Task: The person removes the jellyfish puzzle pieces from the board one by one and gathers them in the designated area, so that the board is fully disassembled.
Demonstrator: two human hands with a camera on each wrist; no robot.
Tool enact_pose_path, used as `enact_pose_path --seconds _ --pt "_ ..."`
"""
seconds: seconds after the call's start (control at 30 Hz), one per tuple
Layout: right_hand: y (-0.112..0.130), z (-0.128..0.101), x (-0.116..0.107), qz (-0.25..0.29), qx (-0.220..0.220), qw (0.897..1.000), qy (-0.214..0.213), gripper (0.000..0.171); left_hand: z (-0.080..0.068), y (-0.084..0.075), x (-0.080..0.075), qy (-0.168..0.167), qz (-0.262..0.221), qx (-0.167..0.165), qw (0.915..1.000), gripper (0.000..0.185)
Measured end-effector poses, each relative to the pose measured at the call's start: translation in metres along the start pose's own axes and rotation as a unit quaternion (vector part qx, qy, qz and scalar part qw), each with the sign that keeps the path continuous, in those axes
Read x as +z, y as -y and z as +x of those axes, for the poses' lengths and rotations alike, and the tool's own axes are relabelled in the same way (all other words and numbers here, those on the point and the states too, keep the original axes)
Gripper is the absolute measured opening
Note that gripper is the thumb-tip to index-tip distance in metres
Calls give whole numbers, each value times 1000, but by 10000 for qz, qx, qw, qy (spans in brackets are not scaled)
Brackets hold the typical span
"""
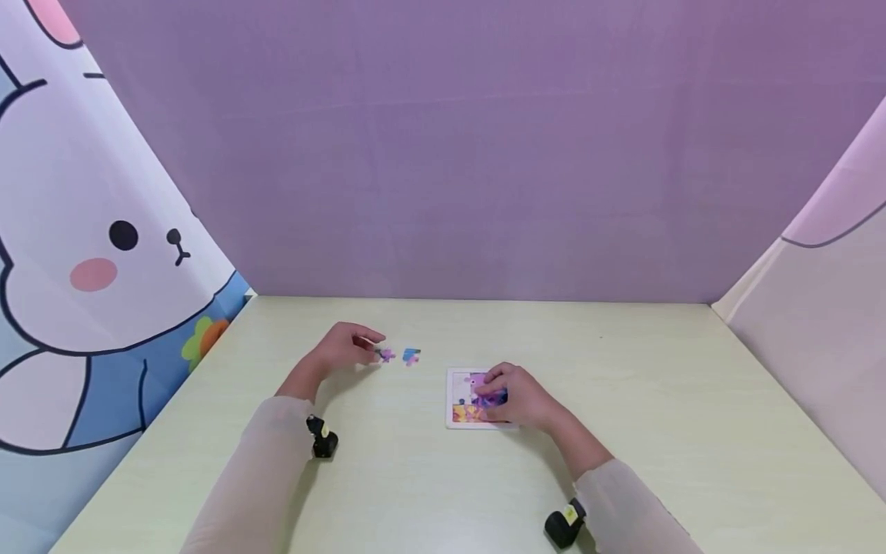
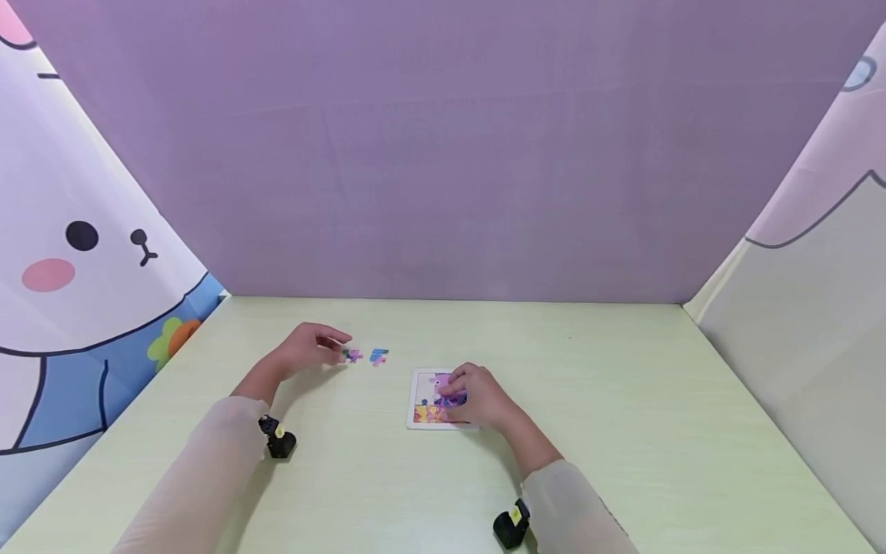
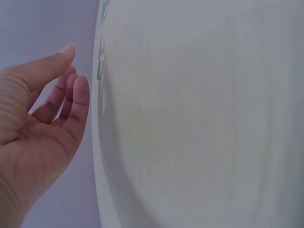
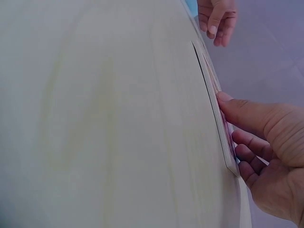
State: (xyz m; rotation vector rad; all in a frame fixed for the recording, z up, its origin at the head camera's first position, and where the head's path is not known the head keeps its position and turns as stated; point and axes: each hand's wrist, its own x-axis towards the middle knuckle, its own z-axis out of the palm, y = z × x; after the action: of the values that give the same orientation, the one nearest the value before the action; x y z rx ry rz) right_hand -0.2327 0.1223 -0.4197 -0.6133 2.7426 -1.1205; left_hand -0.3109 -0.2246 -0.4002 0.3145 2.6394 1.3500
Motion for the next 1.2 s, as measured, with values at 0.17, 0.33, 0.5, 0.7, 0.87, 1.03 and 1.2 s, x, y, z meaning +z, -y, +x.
enact_pose_path --seconds 0.17,0.33,0.5,0.7,0.87,1.03,1.2 --pt "2 0 0 -11 -47 10000 26 36 -2 0 -3 -39 -45 10 10000 35" --pt "2 0 -1 -77 -121 9999 41 37 -7 -1 -3 -131 -20 162 9998 34" --pt "2 1 -1 -91 -110 9999 36 37 -15 -9 0 -193 -222 371 9989 37" --pt "2 1 -1 -103 -94 9999 21 37 -20 -18 6 -217 -405 701 9965 39" --pt "2 1 -1 -113 -153 9998 27 37 -22 -25 13 -128 -426 847 9954 38" --pt "1 1 -1 -92 -82 9999 22 37 -25 -33 21 16 -398 974 9944 34" --pt "1 1 -1 -63 -37 10000 12 37 -30 -43 31 195 -513 1013 9933 33"
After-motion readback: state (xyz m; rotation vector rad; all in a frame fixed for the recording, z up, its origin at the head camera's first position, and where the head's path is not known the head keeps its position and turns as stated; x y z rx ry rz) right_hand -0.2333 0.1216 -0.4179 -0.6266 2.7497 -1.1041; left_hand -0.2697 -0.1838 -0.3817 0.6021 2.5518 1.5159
